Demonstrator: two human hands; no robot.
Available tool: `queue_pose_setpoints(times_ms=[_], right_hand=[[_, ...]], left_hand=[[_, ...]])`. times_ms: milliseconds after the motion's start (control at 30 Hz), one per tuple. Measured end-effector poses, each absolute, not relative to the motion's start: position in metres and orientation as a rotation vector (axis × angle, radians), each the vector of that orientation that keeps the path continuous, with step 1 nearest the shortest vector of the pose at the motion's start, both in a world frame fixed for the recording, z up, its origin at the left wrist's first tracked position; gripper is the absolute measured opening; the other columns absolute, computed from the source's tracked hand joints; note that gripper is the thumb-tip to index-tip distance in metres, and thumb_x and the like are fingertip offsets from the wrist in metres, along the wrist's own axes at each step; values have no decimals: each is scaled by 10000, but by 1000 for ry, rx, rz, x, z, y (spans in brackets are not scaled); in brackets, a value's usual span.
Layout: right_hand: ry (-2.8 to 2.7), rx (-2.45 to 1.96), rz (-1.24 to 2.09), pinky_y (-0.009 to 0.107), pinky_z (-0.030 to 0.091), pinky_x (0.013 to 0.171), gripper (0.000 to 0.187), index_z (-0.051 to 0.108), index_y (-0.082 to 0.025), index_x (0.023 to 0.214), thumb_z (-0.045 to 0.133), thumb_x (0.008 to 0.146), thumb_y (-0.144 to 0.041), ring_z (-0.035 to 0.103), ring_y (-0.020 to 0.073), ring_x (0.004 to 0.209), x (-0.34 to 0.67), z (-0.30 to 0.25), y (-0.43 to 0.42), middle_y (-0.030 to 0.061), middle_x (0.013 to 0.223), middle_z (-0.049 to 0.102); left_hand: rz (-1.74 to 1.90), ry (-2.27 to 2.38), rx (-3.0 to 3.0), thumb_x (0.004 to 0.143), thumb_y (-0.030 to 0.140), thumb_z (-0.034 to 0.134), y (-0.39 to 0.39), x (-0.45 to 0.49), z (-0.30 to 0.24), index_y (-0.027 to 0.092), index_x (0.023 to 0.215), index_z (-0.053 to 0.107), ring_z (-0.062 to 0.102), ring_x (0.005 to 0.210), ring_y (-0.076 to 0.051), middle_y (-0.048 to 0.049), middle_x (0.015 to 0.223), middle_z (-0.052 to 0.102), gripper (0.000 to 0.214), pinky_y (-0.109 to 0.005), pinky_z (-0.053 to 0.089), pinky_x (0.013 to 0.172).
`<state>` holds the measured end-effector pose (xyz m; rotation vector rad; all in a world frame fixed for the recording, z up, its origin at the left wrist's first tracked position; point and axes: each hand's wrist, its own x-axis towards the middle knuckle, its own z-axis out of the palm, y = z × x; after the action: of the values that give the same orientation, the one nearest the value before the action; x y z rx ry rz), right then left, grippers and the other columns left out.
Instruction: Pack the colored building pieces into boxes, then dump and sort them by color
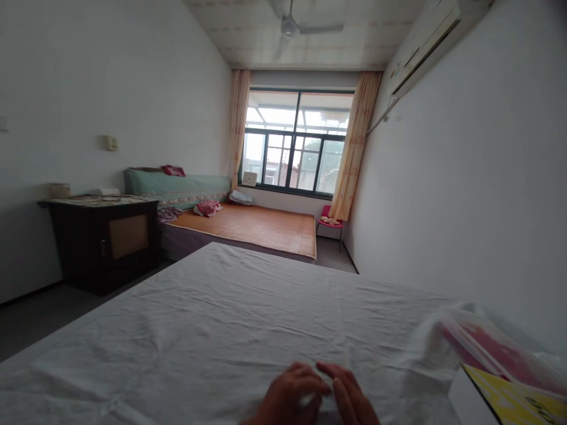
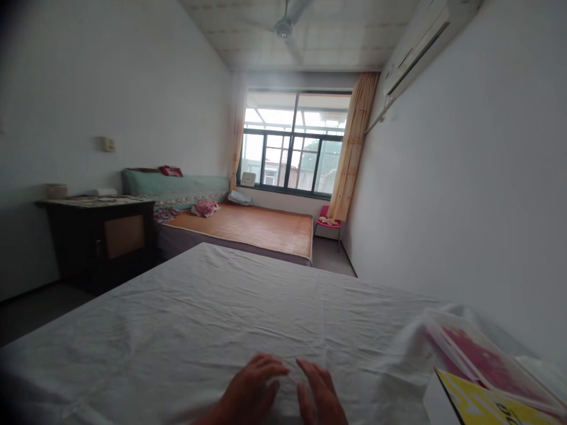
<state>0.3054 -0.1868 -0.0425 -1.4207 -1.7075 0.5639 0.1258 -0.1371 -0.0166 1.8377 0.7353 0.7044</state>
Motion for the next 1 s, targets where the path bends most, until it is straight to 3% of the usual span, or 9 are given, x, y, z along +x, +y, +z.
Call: queue_pose_setpoints(times_ms=[133, 300, 433, 533, 667, 833, 1000], right_hand=[[-2000, -1660, 220, 428, 419, 1013, 444, 601, -267, 1224, 490, 828, -435, 489, 280, 1226, 334, -48, -172, 64, 1302, 570], [-2120, -1735, 76, 380, 419, 1004, 439, 555, -300, 1270, 472, 843, -363, 470, 239, 1246, 331, -48, -175, 22, 1344, 534], [-2126, -1841, -33, 399, 405, 1010, 457, 533, -270, 1297, 416, 874, -402, 463, 253, 1251, 318, -45, -179, 37, 1362, 512], [-2177, -1978, -148, 438, 448, 936, 451, 546, -223, 1284, 434, 850, -274, 485, 297, 1222, 300, -35, -178, 82, 1354, 516], [-2193, -2066, -253, 402, 496, 787, 458, 637, -126, 1153, 387, 775, -57, 589, 299, 1055, 277, -25, -167, 163, 1181, 637], [-2152, -1807, -218, 366, 402, 994, 489, 541, -169, 1279, 410, 808, -162, 483, 239, 1221, 286, -38, -149, 94, 1319, 553], [-2202, -1656, -39, 337, 408, 992, 475, 537, -236, 1279, 436, 815, -236, 472, 220, 1236, 309, -49, -140, 36, 1345, 534]], left_hand=[[770, 982, 2179, 776, 142, 489, -119, 116, -7, 229, 1111, 650, 533, 1107, -213, -58, 1153, 646, 382, -356, 388, 1012], [695, 908, 2392, 763, 135, 508, -121, 116, -15, 262, 1049, 670, 520, 1097, -188, -7, 1129, 654, 353, -317, 377, 1002], [572, 1011, 2518, 828, 214, 477, -126, 121, -20, 310, 1223, 558, 421, 1232, -252, -14, 1324, 535, 414, -437, 298, 1062], [408, 995, 2667, 856, 275, 441, -124, 129, -9, 294, 1306, 467, 385, 1251, -332, -66, 1366, 484, 451, -548, 319, 1007], [247, 868, 2809, 796, 291, 525, -110, 137, 8, 180, 1116, 581, 500, 1076, -317, -124, 1147, 588, 344, -450, 431, 892], [547, 959, 2726, 848, 235, 453, -93, 131, -6, 209, 1087, 566, 491, 1068, -231, -71, 1131, 587, 265, -365, 400, 942], [634, 784, 2631, 774, 149, 504, -90, 122, -13, 277, 1086, 598, 500, 1052, -197, -8, 1110, 619, 350, -326, 376, 958]])
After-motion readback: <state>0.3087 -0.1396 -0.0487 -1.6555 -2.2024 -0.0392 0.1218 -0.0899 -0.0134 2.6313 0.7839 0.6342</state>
